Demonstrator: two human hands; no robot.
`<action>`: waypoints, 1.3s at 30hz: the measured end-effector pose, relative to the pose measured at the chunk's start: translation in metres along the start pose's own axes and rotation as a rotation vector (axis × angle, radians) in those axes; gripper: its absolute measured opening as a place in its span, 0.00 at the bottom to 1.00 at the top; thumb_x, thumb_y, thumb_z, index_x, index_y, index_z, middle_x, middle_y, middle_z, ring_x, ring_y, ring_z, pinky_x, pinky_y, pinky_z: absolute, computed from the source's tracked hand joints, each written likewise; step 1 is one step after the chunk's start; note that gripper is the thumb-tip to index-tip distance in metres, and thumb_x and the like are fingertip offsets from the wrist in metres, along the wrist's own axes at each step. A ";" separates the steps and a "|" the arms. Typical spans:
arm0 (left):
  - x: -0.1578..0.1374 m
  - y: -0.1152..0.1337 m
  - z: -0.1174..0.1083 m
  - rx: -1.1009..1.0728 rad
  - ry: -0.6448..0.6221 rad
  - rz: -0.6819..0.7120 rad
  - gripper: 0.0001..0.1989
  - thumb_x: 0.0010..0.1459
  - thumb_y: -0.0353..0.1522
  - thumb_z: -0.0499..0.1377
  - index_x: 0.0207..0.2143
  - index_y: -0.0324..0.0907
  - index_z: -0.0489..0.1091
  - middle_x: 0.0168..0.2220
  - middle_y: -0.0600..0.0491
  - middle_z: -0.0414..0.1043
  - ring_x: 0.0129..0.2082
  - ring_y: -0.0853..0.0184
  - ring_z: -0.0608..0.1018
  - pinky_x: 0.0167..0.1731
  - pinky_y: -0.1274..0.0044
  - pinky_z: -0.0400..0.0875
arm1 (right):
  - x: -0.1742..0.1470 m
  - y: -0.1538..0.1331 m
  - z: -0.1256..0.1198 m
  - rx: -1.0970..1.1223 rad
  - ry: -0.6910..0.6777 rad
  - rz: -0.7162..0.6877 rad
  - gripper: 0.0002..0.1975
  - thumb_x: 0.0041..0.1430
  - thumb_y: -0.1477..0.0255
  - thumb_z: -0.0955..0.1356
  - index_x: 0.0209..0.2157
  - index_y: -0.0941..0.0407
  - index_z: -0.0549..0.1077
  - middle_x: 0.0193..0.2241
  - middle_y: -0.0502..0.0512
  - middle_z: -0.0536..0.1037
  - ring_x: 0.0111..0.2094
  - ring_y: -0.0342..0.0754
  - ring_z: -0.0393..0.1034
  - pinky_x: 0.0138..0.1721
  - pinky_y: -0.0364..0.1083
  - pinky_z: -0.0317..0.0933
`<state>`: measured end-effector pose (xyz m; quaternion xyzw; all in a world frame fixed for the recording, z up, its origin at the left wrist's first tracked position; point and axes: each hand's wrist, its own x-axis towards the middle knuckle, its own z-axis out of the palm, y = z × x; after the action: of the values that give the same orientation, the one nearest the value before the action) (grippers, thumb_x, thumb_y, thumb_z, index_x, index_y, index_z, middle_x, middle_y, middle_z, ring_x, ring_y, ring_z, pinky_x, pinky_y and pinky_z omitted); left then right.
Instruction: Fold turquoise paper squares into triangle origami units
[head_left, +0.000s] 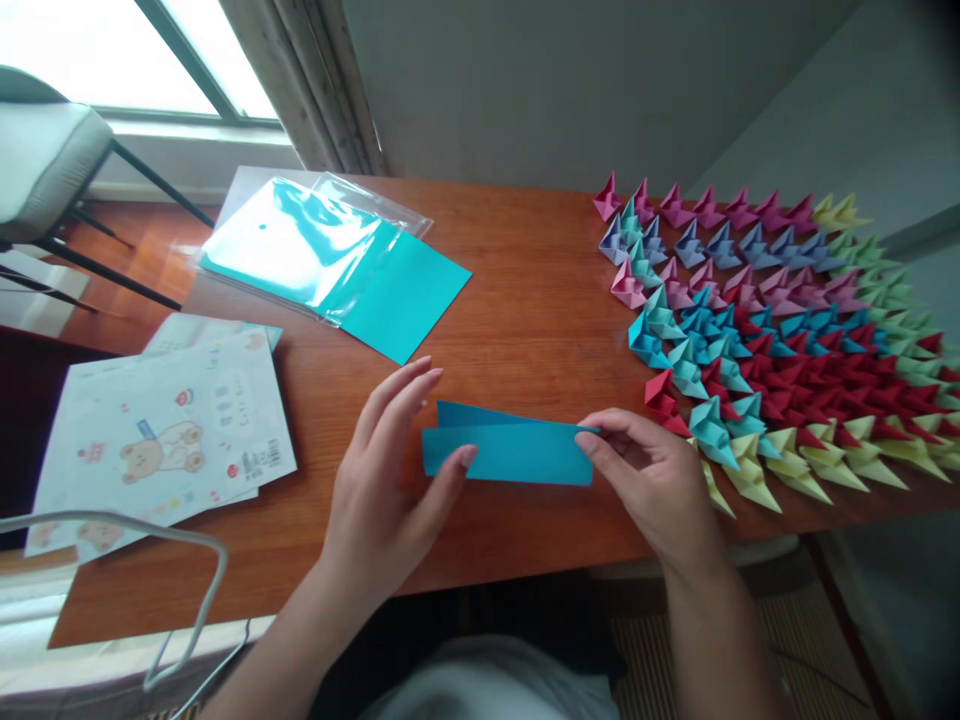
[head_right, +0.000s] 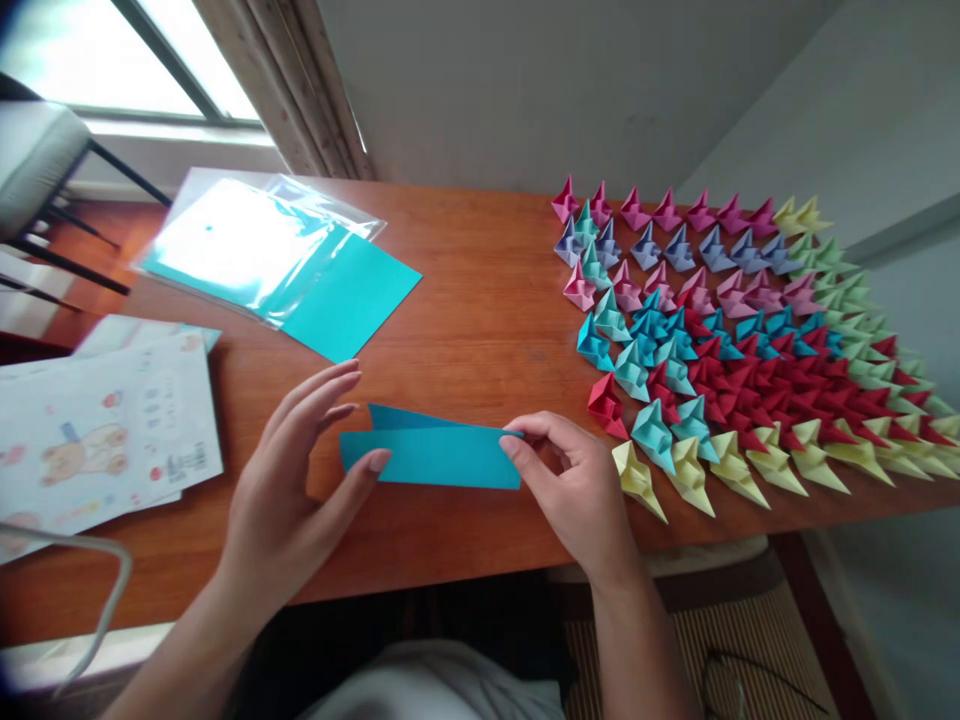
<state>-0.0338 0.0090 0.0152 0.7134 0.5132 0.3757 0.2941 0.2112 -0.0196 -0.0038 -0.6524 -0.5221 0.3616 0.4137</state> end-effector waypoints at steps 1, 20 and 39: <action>0.003 -0.003 -0.002 -0.109 -0.018 -0.058 0.25 0.62 0.31 0.62 0.61 0.46 0.64 0.62 0.44 0.66 0.61 0.56 0.71 0.54 0.67 0.74 | 0.000 -0.001 -0.001 0.002 0.002 -0.009 0.08 0.59 0.63 0.73 0.35 0.53 0.79 0.33 0.52 0.81 0.33 0.48 0.75 0.34 0.45 0.70; 0.010 -0.009 -0.014 -0.577 -0.152 -0.530 0.16 0.45 0.38 0.74 0.37 0.42 0.79 0.33 0.51 0.78 0.30 0.67 0.77 0.25 0.81 0.72 | -0.003 -0.019 -0.004 0.050 0.075 -0.102 0.03 0.59 0.67 0.73 0.34 0.51 0.79 0.32 0.51 0.81 0.33 0.48 0.75 0.34 0.45 0.71; 0.008 -0.004 -0.006 -0.514 0.088 -0.572 0.12 0.42 0.36 0.75 0.28 0.41 0.79 0.26 0.55 0.76 0.25 0.71 0.74 0.23 0.84 0.68 | -0.004 -0.021 -0.006 -0.010 0.118 -0.113 0.03 0.58 0.68 0.74 0.34 0.51 0.81 0.32 0.50 0.82 0.32 0.47 0.77 0.36 0.45 0.72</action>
<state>-0.0396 0.0181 0.0172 0.4274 0.5928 0.4252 0.5339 0.2082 -0.0225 0.0180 -0.6440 -0.5346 0.2960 0.4601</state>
